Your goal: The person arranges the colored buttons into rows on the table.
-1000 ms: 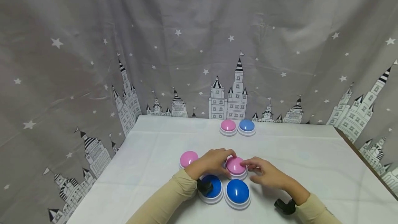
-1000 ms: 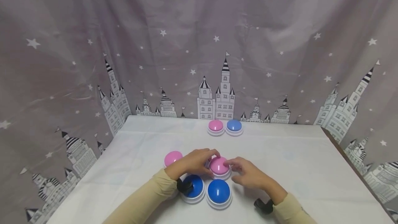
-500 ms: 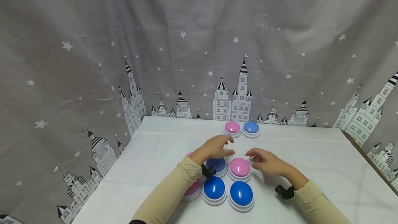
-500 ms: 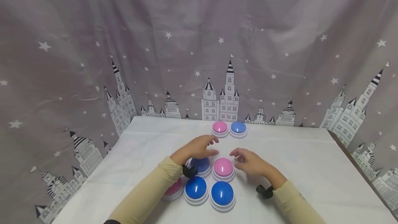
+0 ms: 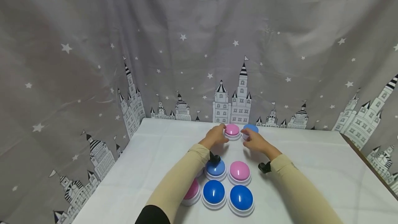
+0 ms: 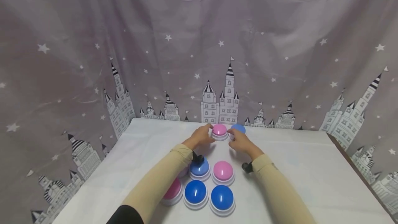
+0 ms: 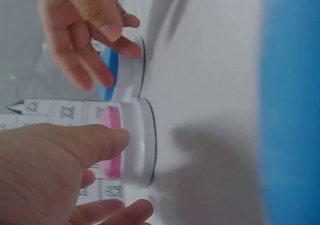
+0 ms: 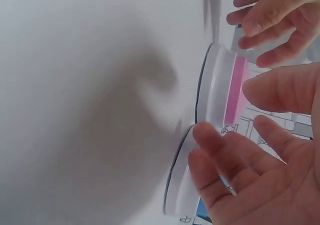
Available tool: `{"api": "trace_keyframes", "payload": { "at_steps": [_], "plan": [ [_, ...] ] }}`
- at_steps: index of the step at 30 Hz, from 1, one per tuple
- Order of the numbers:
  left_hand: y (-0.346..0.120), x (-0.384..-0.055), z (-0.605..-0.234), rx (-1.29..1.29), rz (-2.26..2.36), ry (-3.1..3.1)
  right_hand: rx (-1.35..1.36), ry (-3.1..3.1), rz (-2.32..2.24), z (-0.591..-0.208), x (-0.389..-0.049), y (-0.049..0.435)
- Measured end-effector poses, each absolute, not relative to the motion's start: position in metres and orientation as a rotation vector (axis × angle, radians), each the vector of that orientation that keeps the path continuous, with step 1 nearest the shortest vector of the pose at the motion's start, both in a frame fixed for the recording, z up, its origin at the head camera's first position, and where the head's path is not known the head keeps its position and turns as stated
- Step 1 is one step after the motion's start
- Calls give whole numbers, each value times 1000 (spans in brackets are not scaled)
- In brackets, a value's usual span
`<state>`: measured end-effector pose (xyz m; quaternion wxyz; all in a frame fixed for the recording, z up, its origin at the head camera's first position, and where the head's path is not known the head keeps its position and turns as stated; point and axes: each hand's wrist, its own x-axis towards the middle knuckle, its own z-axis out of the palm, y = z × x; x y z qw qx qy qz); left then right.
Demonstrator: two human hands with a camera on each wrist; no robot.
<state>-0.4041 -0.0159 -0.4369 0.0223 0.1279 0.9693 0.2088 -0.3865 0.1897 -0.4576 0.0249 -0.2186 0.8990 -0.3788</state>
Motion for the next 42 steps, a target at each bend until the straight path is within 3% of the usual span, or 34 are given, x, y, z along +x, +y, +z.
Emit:
{"api": "trace_keyframes", "payload": {
  "at_steps": [11, 23, 32, 42],
  "plan": [
    [-11, -429, -456, 478, 838, 3001, -602, 2747, -1219, -467, -411, 160],
    [-23, -424, -451, 624, 849, 2993, -526, 2548, -1586, -457, -391, 169],
    [-28, -403, -441, 826, 846, 2916, -544, 2443, -1693, -456, -368, 187],
    [-11, -361, -434, 1030, 899, 2854, -731, 2527, -1644, -446, -318, 219]
  ]
}}
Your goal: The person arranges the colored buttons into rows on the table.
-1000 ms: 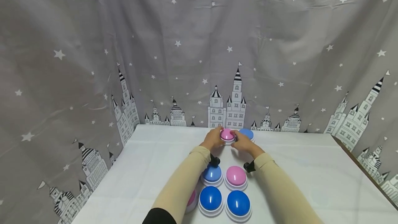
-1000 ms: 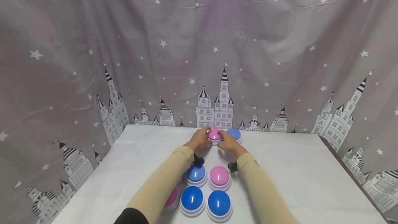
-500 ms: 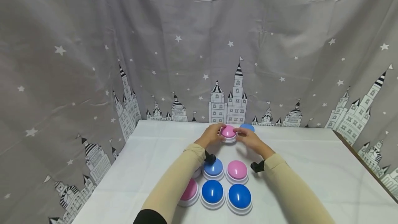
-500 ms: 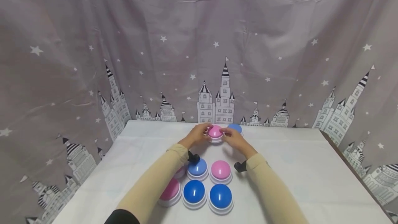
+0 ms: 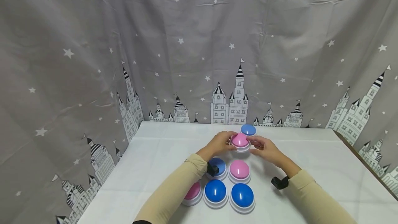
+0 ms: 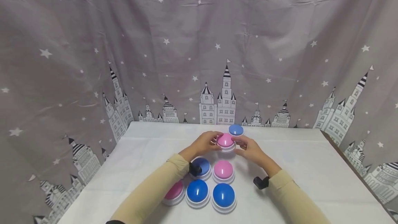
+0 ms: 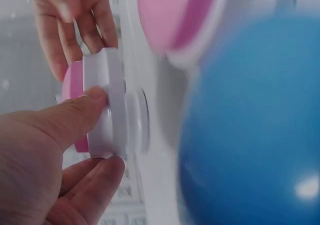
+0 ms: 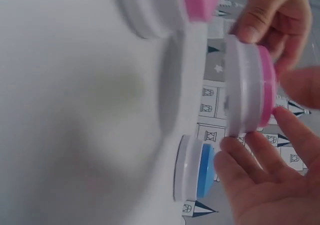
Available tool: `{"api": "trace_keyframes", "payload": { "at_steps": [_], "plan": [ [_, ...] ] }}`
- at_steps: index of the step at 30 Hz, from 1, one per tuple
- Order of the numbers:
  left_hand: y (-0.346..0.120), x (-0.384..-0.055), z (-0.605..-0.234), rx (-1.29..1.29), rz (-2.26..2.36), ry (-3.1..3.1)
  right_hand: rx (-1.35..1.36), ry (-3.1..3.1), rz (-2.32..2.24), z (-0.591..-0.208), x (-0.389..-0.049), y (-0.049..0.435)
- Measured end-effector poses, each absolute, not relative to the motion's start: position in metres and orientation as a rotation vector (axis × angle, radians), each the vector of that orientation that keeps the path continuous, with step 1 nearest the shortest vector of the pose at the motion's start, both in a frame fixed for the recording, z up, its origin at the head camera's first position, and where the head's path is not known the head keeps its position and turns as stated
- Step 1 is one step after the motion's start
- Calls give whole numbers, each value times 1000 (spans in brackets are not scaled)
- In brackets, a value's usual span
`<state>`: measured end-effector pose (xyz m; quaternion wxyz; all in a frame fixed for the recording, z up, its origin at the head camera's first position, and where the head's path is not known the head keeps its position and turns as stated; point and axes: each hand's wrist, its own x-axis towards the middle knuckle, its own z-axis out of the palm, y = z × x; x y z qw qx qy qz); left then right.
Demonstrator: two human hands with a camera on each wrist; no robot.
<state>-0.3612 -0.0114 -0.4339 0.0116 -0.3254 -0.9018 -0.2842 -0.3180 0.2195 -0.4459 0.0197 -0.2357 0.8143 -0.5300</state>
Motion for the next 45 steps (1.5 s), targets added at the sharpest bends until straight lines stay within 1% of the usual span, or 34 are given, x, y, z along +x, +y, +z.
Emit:
{"api": "trace_keyframes", "payload": {
  "at_steps": [2, 6, 11, 15, 22, 30, 35, 39, 45],
  "plan": [
    [-5, -351, -433, -1042, -872, -2813, -772, 2595, -1625, -455, -311, 229],
    [6, -327, -433, -1073, -849, -2839, -804, 2654, -1594, -458, -285, 246],
    [19, -298, -434, -1077, -862, -2862, -775, 2704, -1547, -452, -253, 261],
    [27, -277, -435, -1113, -780, -2810, -785, 2722, -1554, -448, -230, 268],
    [39, -245, -446, -1213, -678, -2736, -740, 2693, -1599, -456, -195, 282],
    [45, -225, -460, -1261, -576, -2708, -781, 2654, -1639, -470, -172, 288],
    [44, -215, -468, -1305, -496, -2676, -885, 2601, -1655, -477, -161, 287],
    [43, -211, -472, -1341, -474, -2661, -930, 2553, -1665, -480, -153, 288],
    [41, -210, -472, -1377, -371, -2643, -927, 2507, -1648, -482, -149, 287]
  ]
}}
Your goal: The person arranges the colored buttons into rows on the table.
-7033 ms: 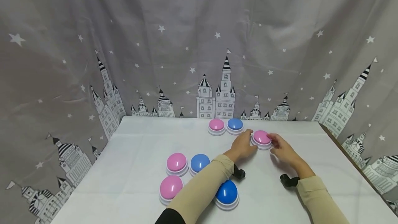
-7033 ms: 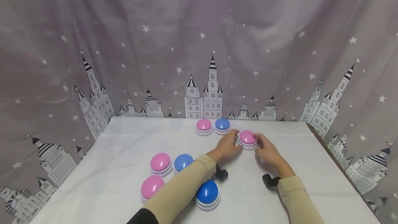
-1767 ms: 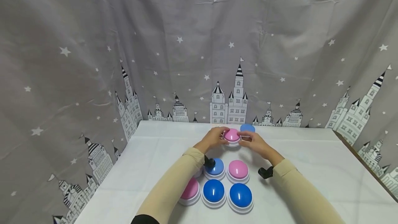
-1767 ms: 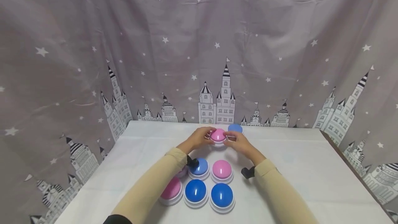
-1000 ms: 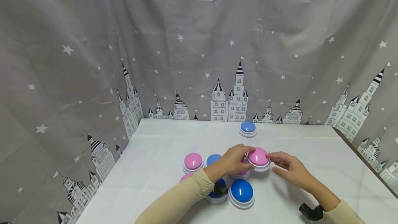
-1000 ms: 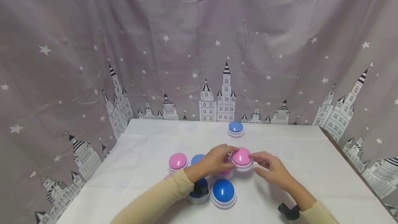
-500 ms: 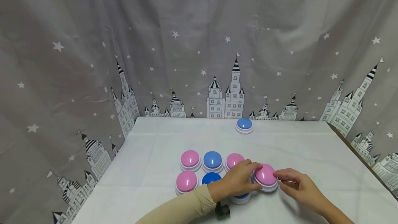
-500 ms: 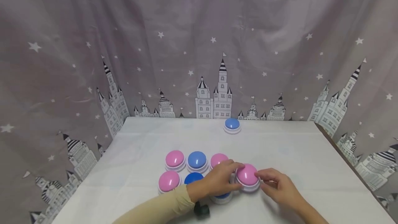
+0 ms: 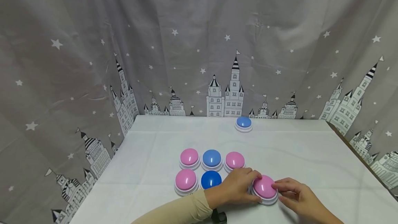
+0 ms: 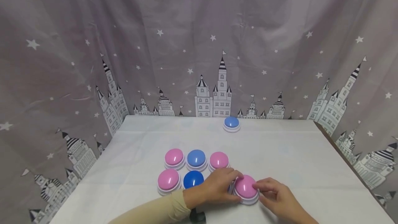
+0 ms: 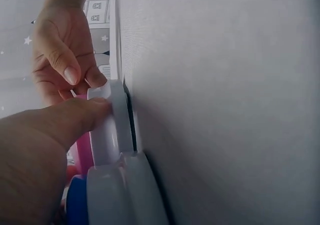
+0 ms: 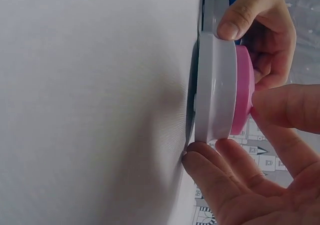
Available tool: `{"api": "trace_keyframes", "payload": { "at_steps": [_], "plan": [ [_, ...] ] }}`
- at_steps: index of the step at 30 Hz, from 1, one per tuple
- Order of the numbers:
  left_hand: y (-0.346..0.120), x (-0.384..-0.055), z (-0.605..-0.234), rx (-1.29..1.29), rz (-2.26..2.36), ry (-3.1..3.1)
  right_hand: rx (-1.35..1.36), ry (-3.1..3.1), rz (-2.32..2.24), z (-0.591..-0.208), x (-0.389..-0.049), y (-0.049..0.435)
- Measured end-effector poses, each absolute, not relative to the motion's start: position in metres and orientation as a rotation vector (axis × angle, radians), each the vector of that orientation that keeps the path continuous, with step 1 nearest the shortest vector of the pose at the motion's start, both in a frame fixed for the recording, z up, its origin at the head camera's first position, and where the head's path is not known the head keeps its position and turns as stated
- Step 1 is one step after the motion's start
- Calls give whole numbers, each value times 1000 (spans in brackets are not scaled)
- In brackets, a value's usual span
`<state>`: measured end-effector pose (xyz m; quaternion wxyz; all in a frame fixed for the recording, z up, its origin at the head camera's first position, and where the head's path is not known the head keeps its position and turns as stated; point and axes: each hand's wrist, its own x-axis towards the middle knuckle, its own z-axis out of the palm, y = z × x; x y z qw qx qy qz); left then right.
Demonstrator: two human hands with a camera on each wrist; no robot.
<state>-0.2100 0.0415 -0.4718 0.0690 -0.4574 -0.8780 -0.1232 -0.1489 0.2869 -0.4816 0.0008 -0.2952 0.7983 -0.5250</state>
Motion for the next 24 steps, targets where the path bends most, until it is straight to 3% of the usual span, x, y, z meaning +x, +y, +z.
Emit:
{"api": "trace_keyframes", "payload": {
  "at_steps": [8, 24],
  "plan": [
    [39, -213, -473, -1418, -384, -2635, -783, 2488, -1606, -480, -148, 286],
    [36, -217, -466, -1449, -305, -2669, -861, 2573, -1371, -469, -170, 293]
  ]
}}
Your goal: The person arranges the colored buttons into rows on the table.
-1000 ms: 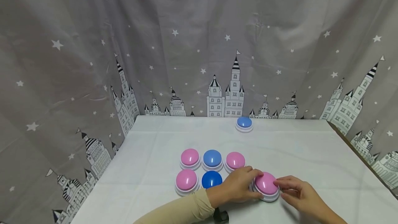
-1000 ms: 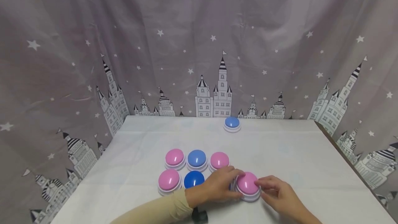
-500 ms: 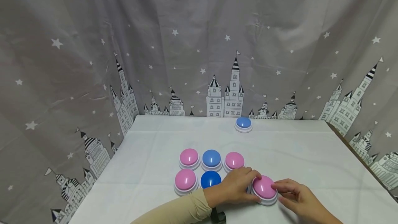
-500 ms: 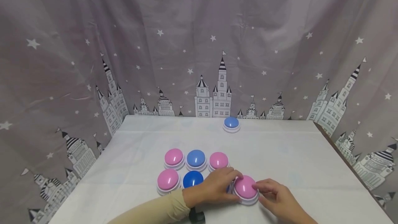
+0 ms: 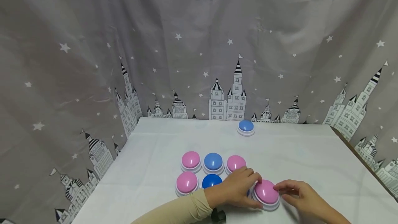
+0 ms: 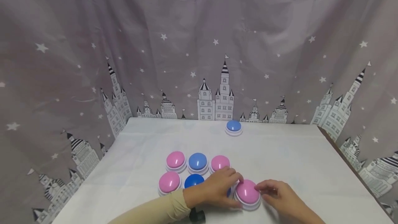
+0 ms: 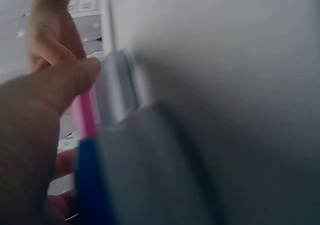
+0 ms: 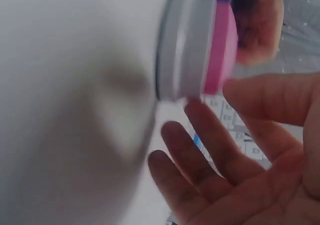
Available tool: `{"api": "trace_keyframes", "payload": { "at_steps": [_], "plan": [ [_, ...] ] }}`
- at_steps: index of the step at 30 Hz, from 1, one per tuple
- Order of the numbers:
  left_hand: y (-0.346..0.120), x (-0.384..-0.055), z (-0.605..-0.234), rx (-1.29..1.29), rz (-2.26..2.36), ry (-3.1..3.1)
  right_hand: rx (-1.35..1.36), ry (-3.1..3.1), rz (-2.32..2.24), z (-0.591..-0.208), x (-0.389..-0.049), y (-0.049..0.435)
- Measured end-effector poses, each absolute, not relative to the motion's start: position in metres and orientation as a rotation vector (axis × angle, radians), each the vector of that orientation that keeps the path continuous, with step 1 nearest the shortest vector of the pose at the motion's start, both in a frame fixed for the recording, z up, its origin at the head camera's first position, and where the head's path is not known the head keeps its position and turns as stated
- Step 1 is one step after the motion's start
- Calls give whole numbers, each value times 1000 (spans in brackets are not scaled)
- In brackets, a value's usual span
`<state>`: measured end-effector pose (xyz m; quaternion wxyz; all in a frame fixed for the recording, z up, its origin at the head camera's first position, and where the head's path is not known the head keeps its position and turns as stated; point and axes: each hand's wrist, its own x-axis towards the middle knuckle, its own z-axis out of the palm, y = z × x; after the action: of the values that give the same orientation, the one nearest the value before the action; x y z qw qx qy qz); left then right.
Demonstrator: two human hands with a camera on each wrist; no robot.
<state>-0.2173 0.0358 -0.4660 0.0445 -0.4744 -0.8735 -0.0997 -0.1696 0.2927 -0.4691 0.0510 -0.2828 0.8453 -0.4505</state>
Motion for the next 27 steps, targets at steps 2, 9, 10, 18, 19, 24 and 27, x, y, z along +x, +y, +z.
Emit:
{"api": "trace_keyframes", "payload": {
  "at_steps": [2, 9, 10, 18, 19, 24, 27],
  "plan": [
    [35, -220, -462, -1444, -370, -2704, -844, 2562, -1328, -468, -181, 294],
    [28, -257, -444, -1270, -634, -2800, -759, 2500, -1347, -466, -238, 289],
    [27, -266, -442, -1225, -669, -2815, -733, 2511, -1347, -465, -247, 288],
    [27, -338, -438, -871, -790, -2920, -630, 2561, -1461, -454, -316, 273],
    [29, -344, -440, -850, -810, -2922, -601, 2554, -1490, -455, -323, 273],
    [33, -372, -450, -741, -861, -2943, -505, 2554, -1575, -461, -357, 265],
    [37, -385, -456, -698, -898, -2951, -494, 2607, -1559, -468, -371, 262]
  ]
}}
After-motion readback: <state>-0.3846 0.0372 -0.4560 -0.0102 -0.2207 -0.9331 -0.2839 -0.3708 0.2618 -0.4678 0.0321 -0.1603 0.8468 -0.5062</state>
